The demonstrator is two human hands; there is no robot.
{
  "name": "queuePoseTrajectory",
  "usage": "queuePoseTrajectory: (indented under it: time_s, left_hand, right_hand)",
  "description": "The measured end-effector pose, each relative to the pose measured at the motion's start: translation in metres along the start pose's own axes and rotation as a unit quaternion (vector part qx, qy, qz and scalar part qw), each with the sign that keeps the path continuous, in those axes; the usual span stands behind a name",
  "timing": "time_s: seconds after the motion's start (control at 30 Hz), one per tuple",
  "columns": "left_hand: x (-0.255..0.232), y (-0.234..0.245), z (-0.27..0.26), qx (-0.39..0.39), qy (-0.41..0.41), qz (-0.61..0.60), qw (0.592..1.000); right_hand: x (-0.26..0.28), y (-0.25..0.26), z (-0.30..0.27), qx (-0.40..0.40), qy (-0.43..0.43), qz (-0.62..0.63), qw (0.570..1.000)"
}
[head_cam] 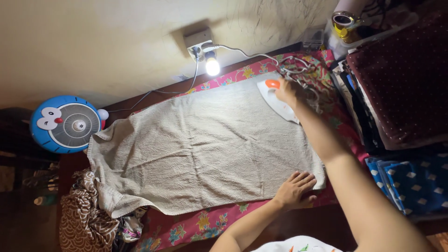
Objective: The person irons a blue patterned cloth and a white towel on a table, folding each item after ironing. The person uses an electric iron to smooth the items and places the finished pieces on a stack of folded laundry.
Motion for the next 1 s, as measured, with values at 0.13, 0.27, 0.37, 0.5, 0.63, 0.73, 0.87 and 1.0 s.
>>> queuePoseTrajectory:
  time_s: [0.13,0.27,0.37,0.5,0.63,0.73,0.87,1.0]
  left_hand:
    - [0.003,-0.009,-0.004,0.02,-0.002,-0.002,1.0]
    - [-0.007,-0.002,-0.006,0.009,-0.051,-0.009,0.999]
    - [-0.01,0.005,-0.003,-0.003,-0.069,-0.016,0.997]
    - [0.005,-0.019,-0.01,0.036,-0.032,-0.025,0.999]
    - [0.009,-0.024,-0.01,0.055,-0.023,-0.026,0.998]
    - [0.013,-0.035,-0.009,0.105,-0.007,-0.036,0.994]
    - [0.011,-0.025,-0.008,0.035,-0.023,-0.045,0.998]
    - [-0.007,0.045,0.006,-0.07,-0.038,-0.191,0.978]
  right_hand:
    - [-0.007,-0.034,-0.074,0.056,0.012,-0.029,0.998]
    - [0.009,-0.046,-0.138,-0.023,0.222,-0.037,0.974]
    - [0.016,-0.042,-0.15,0.047,0.254,-0.066,0.964]
    - [0.028,-0.001,-0.126,0.034,0.186,-0.02,0.982]
    - [0.001,-0.019,-0.007,-0.079,0.213,0.055,0.972]
    - [-0.023,-0.015,0.067,-0.052,0.086,-0.138,0.985]
    - [-0.038,-0.024,0.138,-0.154,0.078,-0.028,0.985]
    - [-0.014,-0.005,0.103,-0.096,0.038,-0.06,0.993]
Point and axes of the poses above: each hand's wrist, its own z-axis towards the middle knuckle, its own y-axis out of the back of the hand, x = y × z, the point moved 10 cm from there along z, towards the middle knuckle, and after that the axes turned 5 degrees about y, right-handed, at the moved point
